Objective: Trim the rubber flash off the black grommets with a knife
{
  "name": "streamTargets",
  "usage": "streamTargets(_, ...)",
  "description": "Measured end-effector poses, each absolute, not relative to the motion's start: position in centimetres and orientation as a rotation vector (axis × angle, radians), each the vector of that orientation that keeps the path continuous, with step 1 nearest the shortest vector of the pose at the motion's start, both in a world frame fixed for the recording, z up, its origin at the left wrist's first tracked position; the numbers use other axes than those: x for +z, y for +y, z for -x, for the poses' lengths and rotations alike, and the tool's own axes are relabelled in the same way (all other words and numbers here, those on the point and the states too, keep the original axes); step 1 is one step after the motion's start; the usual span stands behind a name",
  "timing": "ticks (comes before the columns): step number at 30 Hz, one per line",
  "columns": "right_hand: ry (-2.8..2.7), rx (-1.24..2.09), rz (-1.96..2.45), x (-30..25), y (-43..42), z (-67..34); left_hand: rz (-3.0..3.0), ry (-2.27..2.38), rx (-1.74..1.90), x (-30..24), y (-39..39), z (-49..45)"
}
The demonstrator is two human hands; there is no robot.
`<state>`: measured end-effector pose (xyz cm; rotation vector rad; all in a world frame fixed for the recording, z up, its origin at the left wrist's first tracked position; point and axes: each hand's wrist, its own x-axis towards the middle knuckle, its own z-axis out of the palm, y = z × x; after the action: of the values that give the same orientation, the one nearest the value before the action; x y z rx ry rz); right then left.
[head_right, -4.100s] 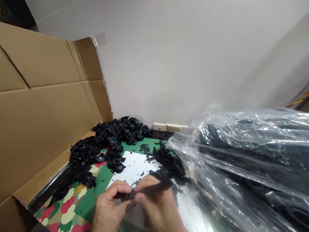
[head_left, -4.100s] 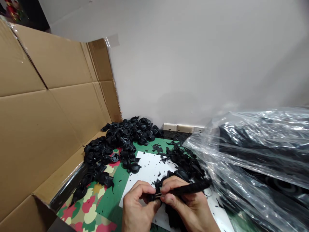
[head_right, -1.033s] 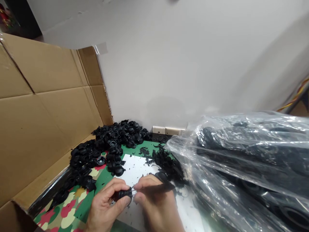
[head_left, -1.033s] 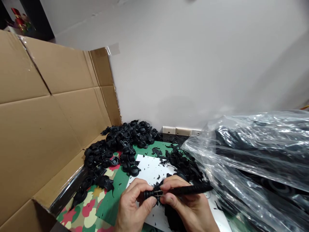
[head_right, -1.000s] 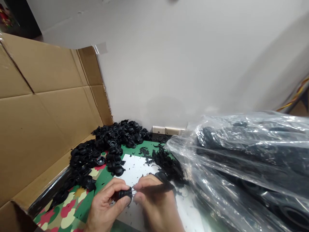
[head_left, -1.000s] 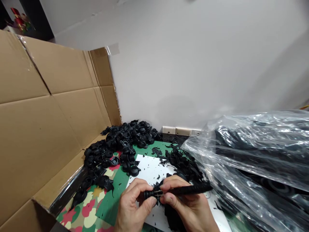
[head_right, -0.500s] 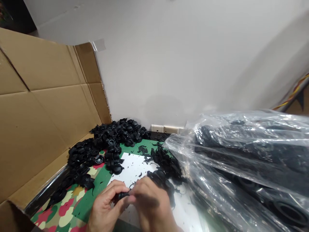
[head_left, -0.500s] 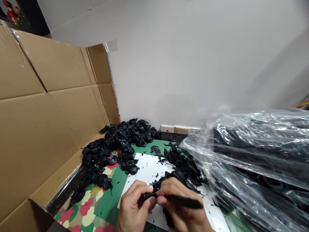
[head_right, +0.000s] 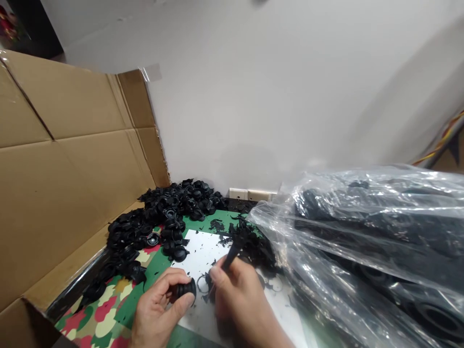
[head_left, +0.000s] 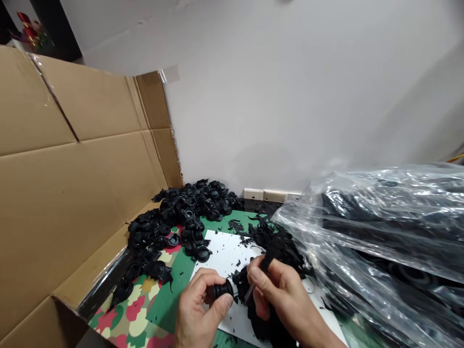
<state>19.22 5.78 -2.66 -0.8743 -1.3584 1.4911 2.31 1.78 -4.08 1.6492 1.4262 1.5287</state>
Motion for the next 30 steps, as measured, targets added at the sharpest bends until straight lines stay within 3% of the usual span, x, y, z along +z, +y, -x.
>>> streamTargets(19,-1.355,1.562,1.063,-2.5,4.8,-18.1,-1.346,1.392,1.600,-4.2,1.6,-2.8)
streamTargets(30,-1.197,1.782,0.911,-2.8,4.7,-17.5,-1.875,1.427,1.557,-3.5,1.7,-3.0)
